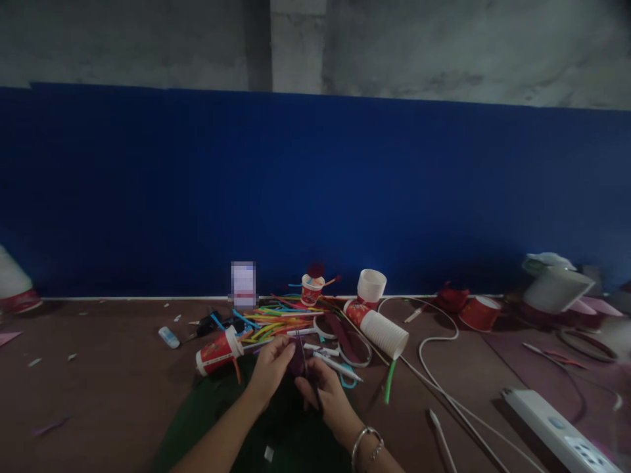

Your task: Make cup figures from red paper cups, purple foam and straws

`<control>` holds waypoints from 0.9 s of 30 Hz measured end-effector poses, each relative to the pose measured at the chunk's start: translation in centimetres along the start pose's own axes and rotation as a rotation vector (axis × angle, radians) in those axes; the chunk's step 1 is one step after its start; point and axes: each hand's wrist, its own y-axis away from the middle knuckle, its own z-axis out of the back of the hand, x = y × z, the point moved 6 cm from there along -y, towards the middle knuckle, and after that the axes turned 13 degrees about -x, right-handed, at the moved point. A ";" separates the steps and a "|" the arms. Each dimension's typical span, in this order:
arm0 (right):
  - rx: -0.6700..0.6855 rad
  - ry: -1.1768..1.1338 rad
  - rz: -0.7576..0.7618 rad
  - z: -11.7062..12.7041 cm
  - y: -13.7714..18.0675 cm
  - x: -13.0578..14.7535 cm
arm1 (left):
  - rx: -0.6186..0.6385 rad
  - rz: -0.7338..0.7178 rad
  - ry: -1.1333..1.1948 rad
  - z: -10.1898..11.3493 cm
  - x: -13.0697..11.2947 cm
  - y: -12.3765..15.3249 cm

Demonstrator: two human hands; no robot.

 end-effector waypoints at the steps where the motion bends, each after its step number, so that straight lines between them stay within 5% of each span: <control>1: -0.003 0.003 -0.003 0.0 0.0 0.1 | 0.002 -0.003 -0.006 0.0 0.0 0.0; 27: 0.024 0.043 -0.038 0.0 0.1 -0.2 | 0.124 -0.155 -0.202 0.3 -1.2 -0.6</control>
